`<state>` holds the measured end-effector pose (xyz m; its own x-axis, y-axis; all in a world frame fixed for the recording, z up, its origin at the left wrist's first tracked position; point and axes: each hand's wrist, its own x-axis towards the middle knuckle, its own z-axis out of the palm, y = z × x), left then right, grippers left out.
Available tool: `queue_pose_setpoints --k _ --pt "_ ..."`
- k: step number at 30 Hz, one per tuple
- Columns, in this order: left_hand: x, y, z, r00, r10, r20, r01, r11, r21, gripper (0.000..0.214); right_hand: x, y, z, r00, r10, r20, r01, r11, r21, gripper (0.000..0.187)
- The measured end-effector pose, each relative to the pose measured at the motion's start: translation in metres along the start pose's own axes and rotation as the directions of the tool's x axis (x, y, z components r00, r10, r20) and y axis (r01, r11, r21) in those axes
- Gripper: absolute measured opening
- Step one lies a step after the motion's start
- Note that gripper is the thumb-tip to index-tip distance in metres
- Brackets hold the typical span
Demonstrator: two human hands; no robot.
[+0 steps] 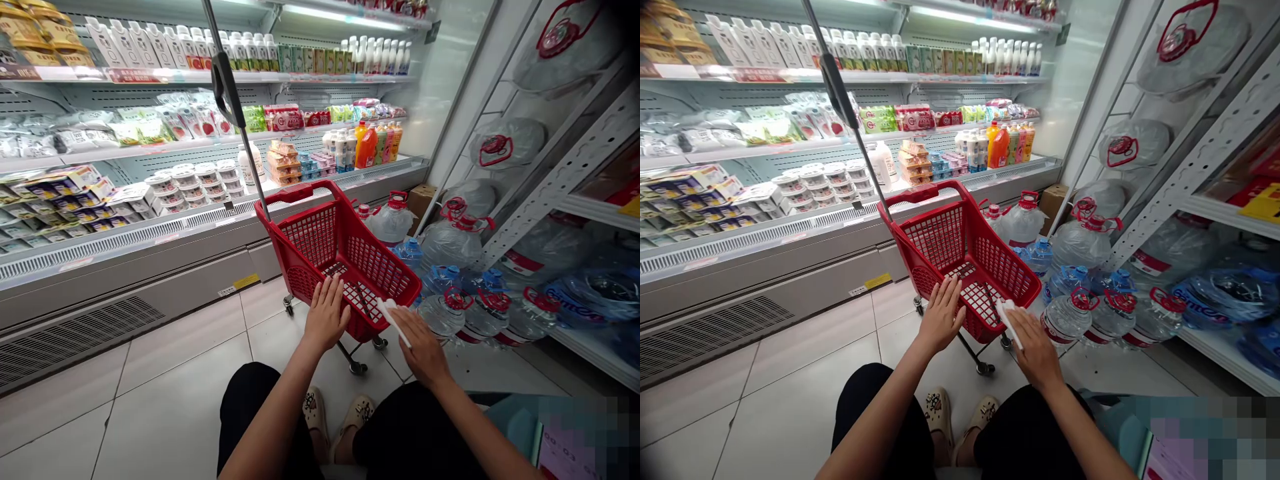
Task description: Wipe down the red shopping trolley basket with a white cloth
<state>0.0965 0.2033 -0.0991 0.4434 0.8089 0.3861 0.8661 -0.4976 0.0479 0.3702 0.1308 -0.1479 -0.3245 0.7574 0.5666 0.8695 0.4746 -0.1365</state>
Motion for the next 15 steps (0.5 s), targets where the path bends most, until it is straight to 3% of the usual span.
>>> queue_pose_setpoints --k 4,7,11,15 --pt "0.001 -0.012 0.001 0.99 -0.139 -0.011 0.139 0.99 0.016 0.073 0.009 -0.065 0.011 0.995 -0.086 0.04 0.084 0.995 0.061 0.076" --pt "-0.007 -0.017 0.002 0.985 -0.17 -0.036 0.172 0.984 0.047 0.074 0.023 -0.092 0.018 0.977 -0.19 0.096 0.184 0.98 0.07 0.079" --pt "-0.028 -0.028 -0.002 0.987 -0.157 -0.039 0.16 0.984 0.082 0.069 0.033 -0.075 0.022 0.946 -0.291 0.144 0.289 0.957 0.034 0.079" --pt "-0.038 -0.048 -0.01 0.983 -0.182 -0.01 0.182 0.977 0.107 0.07 0.034 -0.028 0.016 0.971 -0.208 0.119 0.215 0.975 -0.048 0.079"
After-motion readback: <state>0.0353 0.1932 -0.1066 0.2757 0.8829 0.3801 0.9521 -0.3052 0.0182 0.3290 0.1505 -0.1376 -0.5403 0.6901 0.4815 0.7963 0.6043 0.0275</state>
